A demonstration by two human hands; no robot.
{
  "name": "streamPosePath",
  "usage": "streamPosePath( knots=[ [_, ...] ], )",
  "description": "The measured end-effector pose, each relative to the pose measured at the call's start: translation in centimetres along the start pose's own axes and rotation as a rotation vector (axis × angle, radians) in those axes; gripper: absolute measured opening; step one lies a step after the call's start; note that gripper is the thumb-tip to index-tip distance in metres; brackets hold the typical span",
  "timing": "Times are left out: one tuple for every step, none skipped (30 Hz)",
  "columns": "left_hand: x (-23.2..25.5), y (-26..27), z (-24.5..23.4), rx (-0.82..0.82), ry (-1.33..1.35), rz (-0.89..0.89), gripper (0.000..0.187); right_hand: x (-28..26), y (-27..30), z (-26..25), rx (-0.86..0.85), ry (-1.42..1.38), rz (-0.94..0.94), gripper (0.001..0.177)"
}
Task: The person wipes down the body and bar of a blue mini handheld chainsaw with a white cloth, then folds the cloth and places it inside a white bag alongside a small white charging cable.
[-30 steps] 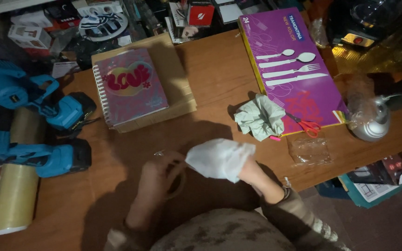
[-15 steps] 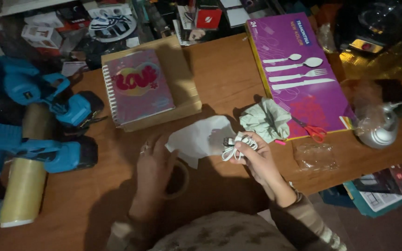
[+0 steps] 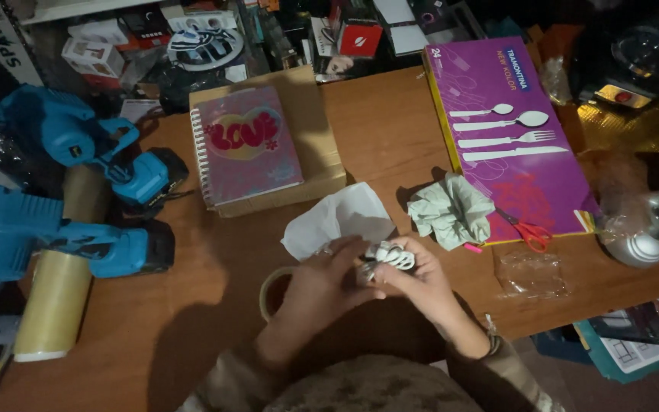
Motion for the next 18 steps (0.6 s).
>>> streamPosePath(
  knots=[
    [-0.2,0.3,0.7,0.010,-0.077,0.005,0.068,0.1,0.2,0.4,-0.004,-0.013,0.005,0.034],
    [-0.3,0.5,1.3,0.021,-0.155,0.009,0.069,0.2,0.5,0.8,-0.008,-0.027,0.009,0.036],
    [-0.4,0.3,1.0,0.021,-0.156,0.011,0.069,-0.4,0.3,0.5,-0.007,-0.028,0.007,0.036],
    [-1.0,0.2,1.1,-0.043,-0.041,-0.073,0.063,-1.3,0.2,1.3,-0.165,0.018,-0.046,0.036],
    [-1.5,0.1,1.2,-0.108,0.075,-0.156,0.058,-2.1,0.3,2.1,-0.322,0.064,-0.099,0.037],
    [-1.2,-0.1,0.6,-0.108,0.073,-0.154,0.058,-2.1,0.3,1.8,-0.322,0.063,-0.101,0.037],
    [-1.2,-0.4,0.0,-0.098,0.222,-0.196,0.050,-1.4,0.2,1.2,-0.284,0.004,0.002,0.039],
    [-1.1,-0.5,-0.5,-0.089,0.371,-0.237,0.043,-0.7,0.2,0.7,-0.245,-0.054,0.104,0.042],
    [-1.8,0.0,-0.1,-0.088,0.370,-0.235,0.043,-0.4,0.0,0.4,-0.245,-0.054,0.102,0.042],
    [-3.2,0.7,0.4,-0.073,0.429,-0.326,0.037,0.1,-0.1,0.1,-0.235,-0.067,0.118,0.041],
    [-4.5,1.5,1.0,-0.058,0.488,-0.420,0.032,0.7,-0.2,-0.2,-0.225,-0.081,0.136,0.039],
    [-5.1,1.9,1.4,-0.057,0.488,-0.420,0.032,0.7,-0.3,-0.2,-0.226,-0.081,0.136,0.039],
    [-6.1,2.4,2.3,-0.041,0.760,-0.515,0.028,0.9,-0.5,-0.5,-0.187,-0.056,0.142,0.031],
    [-6.9,3.0,3.3,-0.022,1.033,-0.608,0.026,1.0,-0.6,-0.8,-0.148,-0.030,0.147,0.025],
    [-7.2,3.1,3.4,-0.021,1.033,-0.607,0.026,0.9,-0.7,-0.9,-0.149,-0.029,0.147,0.025],
    [-8.1,3.6,3.9,0.029,1.167,-0.719,0.023,0.8,-0.8,-0.8,-0.169,-0.041,0.137,0.023],
    [-8.8,4.2,4.4,0.082,1.299,-0.832,0.021,0.6,-0.8,-0.6,-0.190,-0.053,0.128,0.021],
    [-8.8,4.2,4.6,0.083,1.299,-0.831,0.021,0.9,-0.8,-0.6,-0.191,-0.053,0.128,0.021]
  ],
)
Point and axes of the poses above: each hand's wrist, its own y-axis away from the middle knuckle, its own z-axis out of the palm, x = y × z, the point moved 7 cm from there along -y, towards the middle knuckle, and after that the axes turned 4 degrees about y, right-handed, at the moved point
